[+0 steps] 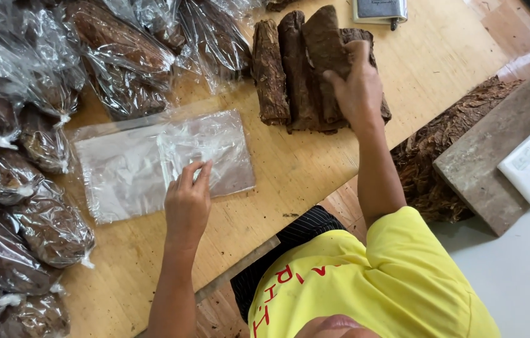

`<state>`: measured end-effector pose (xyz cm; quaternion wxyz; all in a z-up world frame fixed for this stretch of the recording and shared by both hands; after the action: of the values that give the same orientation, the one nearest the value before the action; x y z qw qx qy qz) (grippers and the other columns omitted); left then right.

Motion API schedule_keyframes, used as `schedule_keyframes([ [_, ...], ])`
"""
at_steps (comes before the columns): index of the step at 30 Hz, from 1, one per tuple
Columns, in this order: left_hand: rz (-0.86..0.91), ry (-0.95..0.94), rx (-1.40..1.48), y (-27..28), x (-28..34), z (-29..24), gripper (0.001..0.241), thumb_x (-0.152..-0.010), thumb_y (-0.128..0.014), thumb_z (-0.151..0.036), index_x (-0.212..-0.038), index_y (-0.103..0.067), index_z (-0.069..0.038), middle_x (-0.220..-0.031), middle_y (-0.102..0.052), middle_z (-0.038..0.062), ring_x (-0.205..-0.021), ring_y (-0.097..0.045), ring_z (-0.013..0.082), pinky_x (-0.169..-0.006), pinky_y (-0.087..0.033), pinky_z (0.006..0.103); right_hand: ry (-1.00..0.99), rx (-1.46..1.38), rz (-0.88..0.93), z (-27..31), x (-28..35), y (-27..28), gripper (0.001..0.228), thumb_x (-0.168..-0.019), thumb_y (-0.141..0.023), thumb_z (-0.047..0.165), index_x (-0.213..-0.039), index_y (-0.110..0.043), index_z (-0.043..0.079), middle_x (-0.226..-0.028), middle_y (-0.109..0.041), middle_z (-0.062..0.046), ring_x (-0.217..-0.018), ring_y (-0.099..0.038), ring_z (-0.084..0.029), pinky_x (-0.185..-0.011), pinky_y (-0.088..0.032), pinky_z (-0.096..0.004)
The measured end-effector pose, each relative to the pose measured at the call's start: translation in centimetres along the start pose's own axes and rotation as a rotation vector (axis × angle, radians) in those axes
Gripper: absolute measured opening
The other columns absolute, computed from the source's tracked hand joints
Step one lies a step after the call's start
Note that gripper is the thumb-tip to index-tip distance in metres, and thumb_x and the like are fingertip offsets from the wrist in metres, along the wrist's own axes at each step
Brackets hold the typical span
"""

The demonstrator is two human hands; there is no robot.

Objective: Packaging bundles of dried leaves into plastic bags and sealing them on a wooden table.

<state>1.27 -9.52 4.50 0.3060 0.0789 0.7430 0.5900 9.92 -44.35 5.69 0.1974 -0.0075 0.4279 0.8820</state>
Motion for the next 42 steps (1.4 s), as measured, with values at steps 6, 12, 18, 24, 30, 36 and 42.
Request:
schedule_keyframes([
  [6,-0.102,0.117,0.299,3.3,-1.0,0.2,0.026,-0.090,-0.070,-0.017,-0.115,-0.067,-0.014,-0.123,-0.050,0.015,-0.075,-0.054,0.0198,-0.069,-0.057,0.0323,0.090,-0.605,-0.005,4.1,0.7,3.6,0.040,-0.091,-0.068,-0.005,-0.108,-0.034,0.005,-0.112,-0.063,-0.030,-0.085,-0.072,-0.032,-0.067,-0.069,-0.041],
  [12,-0.286,0.075,0.296,4.1,-0.5,0.0,0.011,-0.091,-0.070,-0.012,-0.102,-0.070,-0.013,-0.111,-0.052,0.013,-0.078,-0.049,0.0236,-0.083,-0.050,0.0396,0.131,-0.983,0.397,12.0,3.6,0.4,0.046,-0.084,-0.074,0.010,-0.111,-0.037,0.008,-0.110,-0.059,-0.016,-0.096,-0.064,-0.023,-0.078,-0.061,-0.032],
  [18,-0.281,0.077,0.028,2.4,-0.6,-0.6,0.035,-0.095,-0.052,-0.048,-0.096,-0.073,-0.021,-0.112,-0.057,0.010,-0.091,-0.054,0.0256,-0.075,-0.047,0.0338,0.316,-0.903,0.597,15.3,7.2,-2.0,0.055,-0.086,-0.067,-0.002,-0.125,-0.029,0.009,-0.126,-0.047,-0.024,-0.108,-0.060,-0.035,-0.083,-0.062,-0.044],
  [24,-0.300,0.230,0.209,0.2,0.1,1.7,0.013,-0.090,-0.063,-0.003,-0.101,-0.069,-0.007,-0.100,-0.061,0.005,-0.080,-0.062,0.0227,-0.062,-0.053,0.0298,0.467,-0.758,0.657,13.9,10.9,-3.9,0.076,-0.081,-0.072,-0.007,-0.143,-0.035,0.015,-0.146,-0.030,-0.016,-0.128,-0.046,-0.035,-0.098,-0.050,-0.049],
  [30,-0.289,0.285,0.247,1.1,0.5,2.1,0.031,-0.085,-0.064,0.004,-0.113,-0.067,-0.008,-0.110,-0.058,0.005,-0.083,-0.066,0.0228,-0.075,-0.056,0.0324,0.588,-0.432,0.624,12.7,13.1,-5.9,0.057,-0.077,-0.077,0.007,-0.131,-0.060,0.016,-0.127,-0.058,-0.018,-0.116,-0.055,-0.036,-0.095,-0.044,-0.049],
  [36,-0.113,0.277,0.226,3.3,-0.2,0.8,0.046,-0.083,-0.064,0.006,-0.126,-0.059,-0.008,-0.133,-0.046,0.007,-0.079,-0.069,0.0261,-0.076,-0.058,0.0386,0.696,-0.238,0.763,14.7,14.5,-6.7,0.048,-0.083,-0.066,0.002,-0.129,-0.060,0.013,-0.130,-0.053,-0.022,-0.107,-0.059,-0.047,-0.084,-0.051,-0.056],
  [42,0.022,0.207,0.144,4.4,-0.4,-0.3,0.058,-0.092,-0.053,0.006,-0.145,-0.042,-0.015,-0.149,-0.033,0.004,-0.086,-0.071,0.0187,-0.086,-0.059,0.0367,0.730,-0.081,0.880,15.6,14.3,-7.7,0.047,-0.086,-0.059,0.002,-0.132,-0.057,0.012,-0.133,-0.049,-0.026,-0.109,-0.058,-0.048,-0.086,-0.053,-0.056],
])
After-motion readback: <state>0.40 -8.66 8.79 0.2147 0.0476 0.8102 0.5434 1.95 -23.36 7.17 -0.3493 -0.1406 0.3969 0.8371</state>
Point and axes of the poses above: each hand's wrist, its own x-axis away from the middle knuckle, its own y-axis out of the back of the hand, z = x × y, the point moved 7 cm from there along -x, towards the middle knuckle
